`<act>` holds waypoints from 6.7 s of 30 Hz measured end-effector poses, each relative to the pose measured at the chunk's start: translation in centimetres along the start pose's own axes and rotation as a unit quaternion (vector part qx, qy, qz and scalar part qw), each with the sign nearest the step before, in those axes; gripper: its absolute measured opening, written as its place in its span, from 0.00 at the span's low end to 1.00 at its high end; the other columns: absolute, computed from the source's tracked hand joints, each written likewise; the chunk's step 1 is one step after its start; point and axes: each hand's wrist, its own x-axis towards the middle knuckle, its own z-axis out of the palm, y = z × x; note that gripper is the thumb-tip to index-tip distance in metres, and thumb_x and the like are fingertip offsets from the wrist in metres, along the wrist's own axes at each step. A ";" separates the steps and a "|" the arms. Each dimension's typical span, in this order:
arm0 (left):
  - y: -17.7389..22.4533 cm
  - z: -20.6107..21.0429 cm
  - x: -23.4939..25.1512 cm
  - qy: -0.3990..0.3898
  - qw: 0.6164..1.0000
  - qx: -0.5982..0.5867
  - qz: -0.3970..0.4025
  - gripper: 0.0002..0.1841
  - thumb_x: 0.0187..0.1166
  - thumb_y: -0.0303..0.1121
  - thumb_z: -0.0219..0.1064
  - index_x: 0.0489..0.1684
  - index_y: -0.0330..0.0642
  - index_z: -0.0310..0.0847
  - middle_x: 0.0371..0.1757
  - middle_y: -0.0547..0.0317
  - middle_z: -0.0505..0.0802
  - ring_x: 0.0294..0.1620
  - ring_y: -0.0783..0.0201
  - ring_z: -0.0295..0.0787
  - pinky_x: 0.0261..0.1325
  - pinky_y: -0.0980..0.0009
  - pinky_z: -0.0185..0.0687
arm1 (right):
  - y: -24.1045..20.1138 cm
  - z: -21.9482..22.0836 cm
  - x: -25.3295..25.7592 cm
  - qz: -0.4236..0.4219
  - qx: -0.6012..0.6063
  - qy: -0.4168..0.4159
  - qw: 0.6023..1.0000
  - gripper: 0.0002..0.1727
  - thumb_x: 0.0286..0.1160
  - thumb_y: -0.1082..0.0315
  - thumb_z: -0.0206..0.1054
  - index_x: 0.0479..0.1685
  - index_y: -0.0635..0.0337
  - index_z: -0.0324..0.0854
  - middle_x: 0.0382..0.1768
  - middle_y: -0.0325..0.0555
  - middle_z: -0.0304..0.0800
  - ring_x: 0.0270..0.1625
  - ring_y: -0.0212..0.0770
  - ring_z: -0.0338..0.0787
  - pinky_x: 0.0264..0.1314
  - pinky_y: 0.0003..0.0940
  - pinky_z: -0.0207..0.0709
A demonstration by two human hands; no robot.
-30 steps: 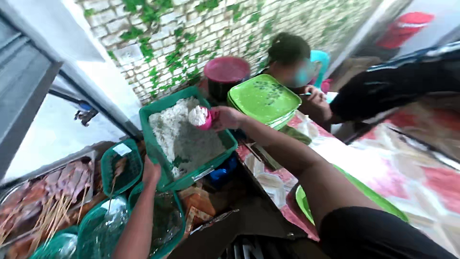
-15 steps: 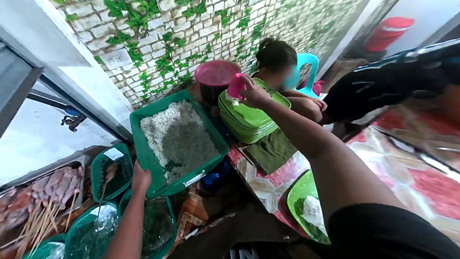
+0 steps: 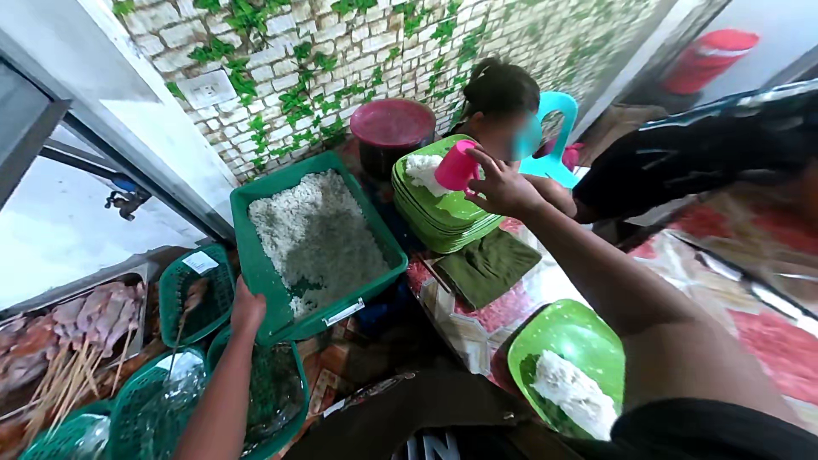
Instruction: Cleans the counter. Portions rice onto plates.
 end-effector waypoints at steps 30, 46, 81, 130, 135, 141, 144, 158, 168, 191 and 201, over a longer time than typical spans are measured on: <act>-0.1 0.0 0.4 0.001 1.000 -0.015 0.007 0.39 0.84 0.25 0.55 0.96 0.42 0.39 0.90 0.41 0.67 0.85 0.44 0.71 0.82 0.45 0.69 | -12.9 -2.5 14.2 0.016 0.120 -0.080 0.989 0.22 0.53 0.57 0.88 0.46 0.57 0.93 0.85 0.62 0.65 0.87 0.64 0.65 0.85 0.62 0.64; -1.0 0.3 -0.2 0.019 0.997 -0.037 0.058 0.37 0.84 0.26 0.58 0.94 0.39 0.45 0.85 0.34 0.72 0.83 0.37 0.72 0.80 0.38 0.69 | -10.5 2.9 -3.6 0.627 0.347 -0.030 0.697 0.50 0.83 0.25 0.43 0.48 0.72 0.86 0.42 0.62 0.91 0.43 0.55 0.92 0.55 0.56 0.83; 16.9 24.6 -31.6 -0.335 0.816 0.136 0.450 0.32 0.87 0.46 0.61 0.88 0.42 0.66 0.75 0.42 0.85 0.78 0.43 0.78 0.82 0.41 0.66 | -5.7 -4.3 -45.1 0.695 0.492 0.258 0.456 0.16 0.93 0.59 0.53 0.51 0.64 0.78 0.25 0.38 0.78 0.23 0.30 0.78 0.30 0.25 0.76; 3.8 1.5 -3.9 -0.119 0.974 0.110 0.160 0.45 0.81 0.50 0.68 0.96 0.46 0.48 0.92 0.41 0.63 0.94 0.43 0.52 0.92 0.45 0.51 | -25.3 18.5 16.8 0.165 0.108 -0.521 0.831 0.29 0.86 0.58 0.63 0.74 0.77 0.74 0.78 0.72 0.73 0.83 0.68 0.72 0.82 0.67 0.63; 4.6 2.2 -3.2 -0.172 0.973 0.102 0.113 0.55 0.73 0.50 0.76 0.96 0.42 0.40 0.92 0.39 0.60 0.92 0.43 0.58 0.88 0.48 0.62 | -26.9 18.8 17.3 0.067 0.162 -0.514 0.840 0.27 0.86 0.55 0.64 0.67 0.74 0.80 0.72 0.72 0.79 0.78 0.69 0.77 0.79 0.69 0.66; 5.5 1.2 -3.6 -0.129 0.981 0.082 0.115 0.55 0.64 0.47 0.82 0.94 0.45 0.49 0.84 0.42 0.73 0.82 0.45 0.74 0.81 0.48 0.71 | -29.9 9.6 16.4 0.041 0.380 -0.382 0.842 0.22 0.85 0.55 0.66 0.60 0.69 0.86 0.56 0.64 0.89 0.58 0.55 0.88 0.69 0.56 0.75; 3.9 -0.1 -5.0 -0.098 0.972 -0.035 0.212 0.52 0.61 0.46 0.86 0.89 0.39 0.59 0.82 0.42 0.77 0.82 0.47 0.74 0.85 0.52 0.68 | -27.3 10.4 15.9 0.084 0.498 -0.307 0.807 0.25 0.82 0.58 0.69 0.66 0.71 0.77 0.57 0.61 0.86 0.55 0.48 0.87 0.62 0.46 0.80; 1.7 -3.0 -4.9 -0.074 0.964 -0.048 0.251 0.62 0.55 0.50 0.89 0.95 0.49 0.50 0.94 0.48 0.60 0.96 0.42 0.42 0.90 0.27 0.28 | -23.5 12.1 17.1 0.048 0.593 -0.409 0.692 0.26 0.82 0.59 0.62 0.74 0.64 0.68 0.60 0.53 0.86 0.57 0.43 0.89 0.58 0.43 0.86; 0.9 -1.4 0.3 -0.098 0.991 0.074 -0.061 0.48 0.84 0.27 0.56 0.97 0.63 0.20 0.90 0.43 0.65 0.66 0.43 0.88 0.66 0.48 0.85 | -25.4 24.6 24.4 -0.010 0.058 -0.301 0.952 0.21 0.70 0.73 0.75 0.64 0.63 0.86 0.91 0.66 0.51 0.87 0.74 0.61 0.68 0.68 0.80; 0.0 -0.7 0.5 -0.062 0.995 0.064 -0.045 0.56 0.74 0.21 0.65 0.98 0.61 0.21 0.81 0.38 0.75 0.53 0.40 0.92 0.53 0.43 0.88 | -30.7 23.6 15.6 -0.205 0.109 -0.581 0.780 0.31 0.72 0.48 0.76 0.64 0.65 0.85 0.77 0.72 0.72 0.78 0.71 0.75 0.75 0.71 0.68; 0.2 -0.8 0.5 -0.061 0.995 0.068 -0.040 0.53 0.77 0.23 0.63 0.97 0.60 0.21 0.83 0.38 0.73 0.58 0.38 0.91 0.58 0.40 0.86 | -30.6 18.3 17.2 -0.180 0.213 -0.586 0.761 0.25 0.76 0.64 0.75 0.68 0.72 0.81 0.69 0.68 0.82 0.71 0.62 0.82 0.77 0.58 0.70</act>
